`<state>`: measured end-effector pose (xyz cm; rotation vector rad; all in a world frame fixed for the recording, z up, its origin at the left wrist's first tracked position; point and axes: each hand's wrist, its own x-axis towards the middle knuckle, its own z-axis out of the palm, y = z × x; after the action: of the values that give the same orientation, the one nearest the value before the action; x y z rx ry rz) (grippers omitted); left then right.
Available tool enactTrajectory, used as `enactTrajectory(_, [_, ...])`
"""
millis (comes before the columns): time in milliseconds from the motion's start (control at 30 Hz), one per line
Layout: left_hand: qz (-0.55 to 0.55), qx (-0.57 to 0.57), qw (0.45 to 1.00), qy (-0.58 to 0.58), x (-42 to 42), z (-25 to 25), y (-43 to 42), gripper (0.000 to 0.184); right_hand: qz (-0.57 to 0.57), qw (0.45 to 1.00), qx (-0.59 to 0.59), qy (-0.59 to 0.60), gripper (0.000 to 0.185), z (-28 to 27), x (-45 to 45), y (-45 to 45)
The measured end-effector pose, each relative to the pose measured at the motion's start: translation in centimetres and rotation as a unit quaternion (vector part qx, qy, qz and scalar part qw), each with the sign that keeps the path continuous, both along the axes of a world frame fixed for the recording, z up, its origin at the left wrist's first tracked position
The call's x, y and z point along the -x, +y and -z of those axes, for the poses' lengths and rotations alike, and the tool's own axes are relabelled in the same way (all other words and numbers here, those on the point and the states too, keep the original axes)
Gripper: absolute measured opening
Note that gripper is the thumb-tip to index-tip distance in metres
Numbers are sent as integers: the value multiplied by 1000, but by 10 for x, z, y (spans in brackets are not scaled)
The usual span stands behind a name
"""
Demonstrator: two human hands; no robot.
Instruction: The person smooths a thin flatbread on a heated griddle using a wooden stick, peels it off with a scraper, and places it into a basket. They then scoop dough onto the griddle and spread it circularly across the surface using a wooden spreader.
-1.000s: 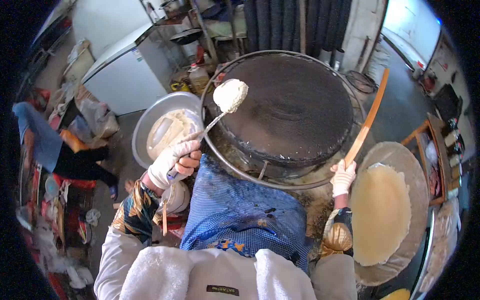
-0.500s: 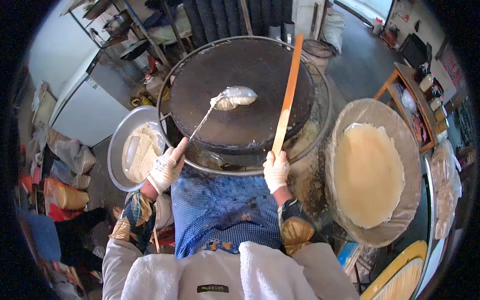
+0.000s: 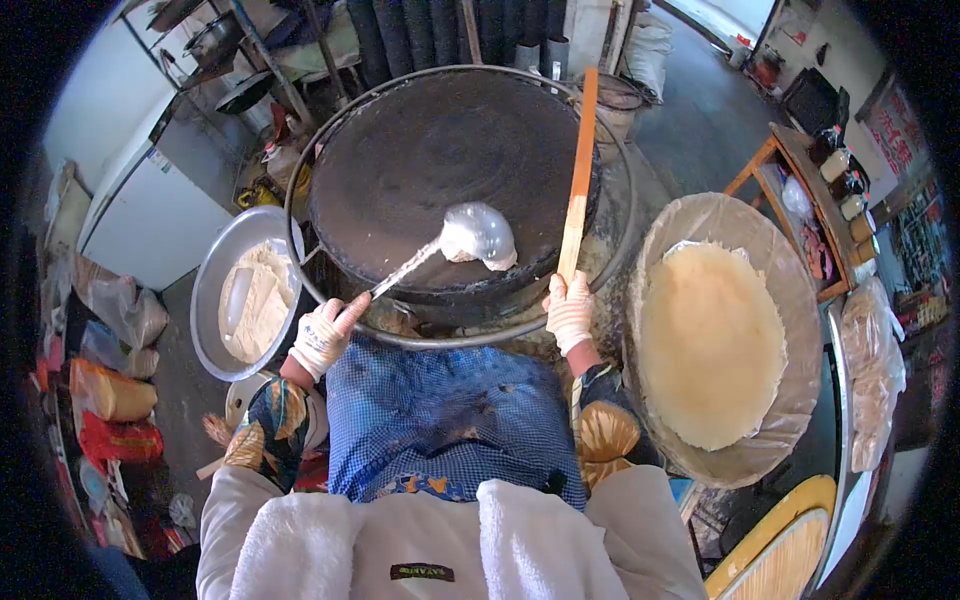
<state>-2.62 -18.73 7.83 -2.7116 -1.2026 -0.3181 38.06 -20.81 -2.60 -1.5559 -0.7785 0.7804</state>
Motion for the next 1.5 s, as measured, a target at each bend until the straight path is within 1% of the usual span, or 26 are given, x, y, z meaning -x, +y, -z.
enactTrajectory(133, [-83,-62,961,-258,6,8,-27,67,-70,988,-101,95,12,-23,15,-11])
enactTrajectory(200, [-107,13,884,-455,27,21,-47,62,-129,968,-79,202,16,-71,21,-29])
enactTrajectory(267, [-175,0,841,-513,43,25,-59,59,-208,937,7,280,22,-97,8,-42])
enactTrajectory(300, [-218,-25,856,-468,53,20,-68,58,-236,919,40,313,27,-103,2,-48])
enactTrajectory(333, [-311,35,837,-450,76,26,-80,60,-265,930,79,241,35,-108,0,-55])
enactTrajectory(367, [-430,140,762,-464,92,25,-83,66,-290,935,136,149,37,-104,-3,-61])
enactTrajectory(400, [-420,55,826,-373,126,51,-83,69,-312,929,191,56,39,-99,-4,-67])
enactTrajectory(433, [-467,89,805,-355,152,67,-80,70,-329,912,244,-35,41,-94,-2,-74])
enactTrajectory(467, [-552,172,723,-378,172,74,-73,55,-334,900,250,-126,38,-90,2,-82])
enactTrajectory(500, [-595,215,693,-345,208,101,-65,45,-332,775,84,-530,34,-64,-5,-86])
enactTrajectory(533, [-634,257,660,-310,234,123,-59,37,-320,771,153,-529,34,-72,2,-88])
enactTrajectory(567, [-601,218,746,-186,213,103,-65,28,-304,763,222,-525,33,-80,8,-88])
enactTrajectory(667, [-569,270,776,-36,243,137,-53,40,-229,810,186,-506,33,-64,-11,-74])
enactTrajectory(767, [-549,249,797,-31,292,193,-33,47,-266,895,292,-208,33,-107,30,-79])
enactTrajectory(800, [-556,355,749,60,235,123,-25,57,-312,857,200,-358,35,-90,28,-87])
enactTrajectory(833, [-531,290,792,76,222,121,-20,63,-312,793,101,-514,37,-72,26,-95])
enactTrajectory(867, [-504,224,829,94,210,120,-18,70,-316,774,161,-525,38,-67,22,-90])
enactTrajectory(900, [-503,212,837,40,145,62,-19,76,-319,753,223,-531,39,-61,19,-87])
enactTrajectory(933, [-385,55,921,4,131,79,-13,70,-261,775,233,-526,40,-65,7,-79])
enactTrajectory(967, [-290,86,950,-74,75,30,-13,66,-205,793,239,-521,42,-72,-5,-67])
enactTrajectory(1000, [-140,-26,973,-183,30,13,-21,52,-208,788,258,-518,41,-82,-3,-59])
enactTrajectory(1067, [-39,29,976,-213,-52,-4,-44,45,-230,781,246,-526,42,-90,17,-63])
enactTrajectory(1100, [-94,209,971,-69,-90,-17,-50,45,-239,778,241,-529,42,-91,26,-67])
enactTrajectory(1200, [-49,79,995,-43,-146,68,-84,57,-248,773,288,-509,45,-76,21,-65])
enactTrajectory(1367, [-69,50,994,63,-155,73,-96,62,-185,808,238,-507,43,-79,18,-55])
enactTrajectory(1500, [-81,45,990,104,-164,76,-101,55,-188,781,265,-534,42,-69,2,-58])
